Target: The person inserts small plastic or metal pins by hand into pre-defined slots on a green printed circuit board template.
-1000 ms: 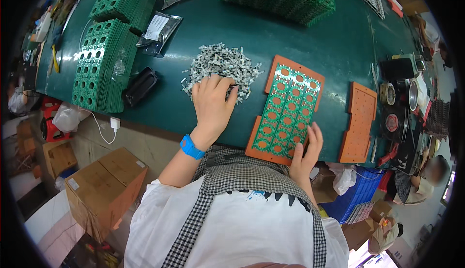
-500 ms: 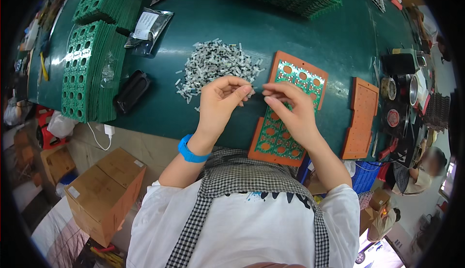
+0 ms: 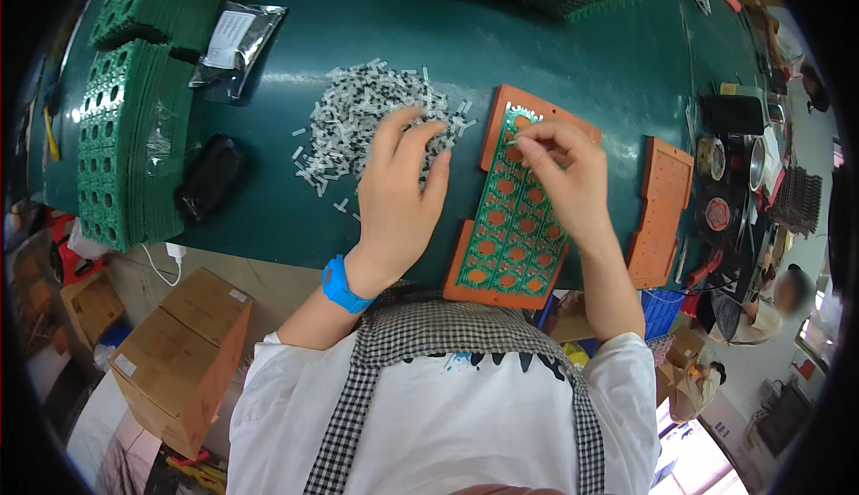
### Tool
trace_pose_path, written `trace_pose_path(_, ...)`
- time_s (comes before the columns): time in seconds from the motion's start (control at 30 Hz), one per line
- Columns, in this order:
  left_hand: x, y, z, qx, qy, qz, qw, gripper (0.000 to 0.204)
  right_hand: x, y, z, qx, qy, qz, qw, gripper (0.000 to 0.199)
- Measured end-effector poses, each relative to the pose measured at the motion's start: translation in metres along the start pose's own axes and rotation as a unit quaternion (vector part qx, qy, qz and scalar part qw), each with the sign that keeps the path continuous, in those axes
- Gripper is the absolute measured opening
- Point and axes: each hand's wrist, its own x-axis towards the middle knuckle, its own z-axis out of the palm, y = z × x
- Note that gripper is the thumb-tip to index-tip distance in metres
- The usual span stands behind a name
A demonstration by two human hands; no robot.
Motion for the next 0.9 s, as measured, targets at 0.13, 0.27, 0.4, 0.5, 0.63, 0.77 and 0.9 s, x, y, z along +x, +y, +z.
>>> trace_pose_path(0.13,0.001,0.023,0.001,0.065,-0.003,0.108,0.992,0.031,-0.001,-0.008,0.006,-0.045,-0.054,-0.109,0.992,0.010)
trace_pose_path(0.27,0.000,0.015,0.009,-0.338,-0.144,-0.168,0.915,0.021,-0.005,-0.003,0.015,0.005,-0.046,-0.096,0.994,0.009)
trace_pose_path(0.4,0.001,0.007,0.006,-0.394,-0.158,-0.194,0.884,0.016,-0.010,0.005,0.012,0.063,-0.042,-0.057,0.995,0.009)
trace_pose_path(0.5,0.001,0.015,0.000,-0.305,-0.223,-0.193,0.905,0.014,-0.012,0.004,0.006,-0.060,-0.040,-0.155,0.985,0.007)
trace_pose_path(0.63,0.007,0.013,0.001,0.065,-0.072,0.079,0.992,0.015,-0.007,0.003,-0.011,0.043,0.031,-0.059,0.997,0.005)
trace_pose_path(0.77,0.006,0.017,0.002,0.142,-0.132,0.074,0.978,0.024,0.006,0.015,-0.032,-0.100,0.031,-0.087,0.991,0.005)
trace_pose_path(0.9,-0.004,0.021,0.012,0.139,-0.125,0.051,0.981,0.021,0.008,0.012,-0.035,-0.184,0.012,-0.119,0.976,0.007)
